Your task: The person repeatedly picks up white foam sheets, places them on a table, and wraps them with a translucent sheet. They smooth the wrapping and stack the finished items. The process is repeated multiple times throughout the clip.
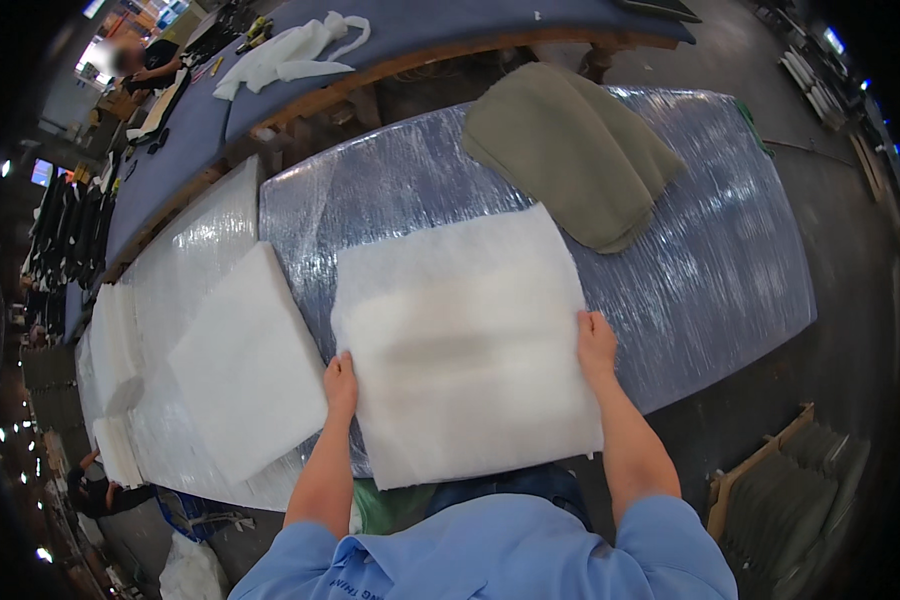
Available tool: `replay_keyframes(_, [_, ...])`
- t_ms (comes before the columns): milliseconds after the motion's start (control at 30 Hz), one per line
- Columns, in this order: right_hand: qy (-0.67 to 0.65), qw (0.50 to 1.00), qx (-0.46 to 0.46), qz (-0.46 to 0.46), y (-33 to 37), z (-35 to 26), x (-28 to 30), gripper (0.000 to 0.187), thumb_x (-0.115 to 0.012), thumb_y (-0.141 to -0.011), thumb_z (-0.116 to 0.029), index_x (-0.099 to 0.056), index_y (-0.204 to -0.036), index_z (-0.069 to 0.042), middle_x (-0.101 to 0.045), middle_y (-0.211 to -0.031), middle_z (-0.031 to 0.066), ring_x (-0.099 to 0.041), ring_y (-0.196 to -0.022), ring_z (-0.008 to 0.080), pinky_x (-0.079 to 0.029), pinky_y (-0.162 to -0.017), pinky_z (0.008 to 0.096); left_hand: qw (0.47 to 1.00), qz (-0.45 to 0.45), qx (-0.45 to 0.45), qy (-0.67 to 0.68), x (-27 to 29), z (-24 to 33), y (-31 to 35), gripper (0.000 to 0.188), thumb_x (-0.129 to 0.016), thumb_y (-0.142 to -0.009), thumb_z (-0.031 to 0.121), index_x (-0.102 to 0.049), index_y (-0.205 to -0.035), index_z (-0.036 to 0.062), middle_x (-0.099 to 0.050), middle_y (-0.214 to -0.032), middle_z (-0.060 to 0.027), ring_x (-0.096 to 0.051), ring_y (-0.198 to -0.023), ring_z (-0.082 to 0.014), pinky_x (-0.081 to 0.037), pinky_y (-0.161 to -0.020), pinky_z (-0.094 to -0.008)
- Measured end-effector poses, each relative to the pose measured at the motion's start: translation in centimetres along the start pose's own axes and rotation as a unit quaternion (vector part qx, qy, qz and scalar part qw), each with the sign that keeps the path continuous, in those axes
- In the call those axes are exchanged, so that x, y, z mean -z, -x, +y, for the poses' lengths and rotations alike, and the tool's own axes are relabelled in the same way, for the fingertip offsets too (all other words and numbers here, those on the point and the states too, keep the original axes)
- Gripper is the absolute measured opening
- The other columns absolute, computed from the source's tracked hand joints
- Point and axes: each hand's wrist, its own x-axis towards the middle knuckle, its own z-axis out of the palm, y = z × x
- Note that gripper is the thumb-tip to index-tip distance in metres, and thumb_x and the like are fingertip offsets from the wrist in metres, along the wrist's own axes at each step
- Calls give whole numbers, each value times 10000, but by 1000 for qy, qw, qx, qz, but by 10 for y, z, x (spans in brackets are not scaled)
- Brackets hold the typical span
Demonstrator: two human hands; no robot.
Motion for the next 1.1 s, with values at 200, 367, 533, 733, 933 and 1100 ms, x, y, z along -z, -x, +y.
replay_keyframes(200, [-109, 993, -4, -51, -46, -28, 4, 448, -521, -1064, -454, -672, -1057, -32, -691, -950, 84, -603, -899, 180, -482, -857, 349, 963, -63, 178, 193, 14, 10, -26, 739, -359, -1070, 589, -524, -1425, -38, -606, -1386, -205, -592, -1248, -327, -451, -1064, -410])
replay_keyframes(367, [-111, 991, 18, -79, -49, -38, -1, 399, -523, -1076, -394, -673, -1111, -25, -671, -983, 34, -574, -939, 122, -469, -861, 300, 987, 117, -25, -106, 11, -19, -13, 566, -389, -1071, 384, -522, -1404, -53, -623, -1296, -313, -574, -1234, -484, -441, -1072, -506])
replay_keyframes(533, [-166, 980, -52, -94, -41, -29, -3, 405, -529, -1077, -386, -670, -1127, -9, -666, -1010, 24, -567, -950, 124, -466, -867, 296, 975, 13, 138, -173, 88, -39, -50, 665, -445, -1051, 433, -342, -1571, 31, -446, -1530, -298, -435, -1414, -462, -319, -1202, -484])
replay_keyframes(733, [-227, 963, -89, -116, -53, -25, -14, 512, -530, -1074, -440, -620, -1307, 8, -657, -1194, 54, -576, -1088, 149, -448, -968, 304, 993, -105, 41, 29, 106, -54, -48, 767, -632, -1001, 272, -223, -1627, 100, -534, -1422, -268, -626, -1186, -376, -518, -1004, -454])
replay_keyframes(933, [-317, 934, -129, -104, -51, -21, -8, 541, -532, -1058, -506, -623, -1272, -17, -640, -1173, 46, -582, -1097, 169, -464, -961, 321, 722, -147, 141, 661, 66, -74, 48, 863, -651, -990, 390, -143, -1647, 154, -327, -1631, -155, -439, -1406, -439, -429, -1099, -569])
replay_keyframes(1100, [-307, 922, -175, -159, -50, -56, 7, 512, -532, -1033, -583, -675, -1115, -98, -574, -806, -40, -522, -679, 76, -425, -575, 249, 606, -134, -16, 784, 110, -106, 92, 758, -515, -983, 611, -386, -1568, 146, -394, -1627, -98, -357, -1472, -420, -268, -1178, -676])
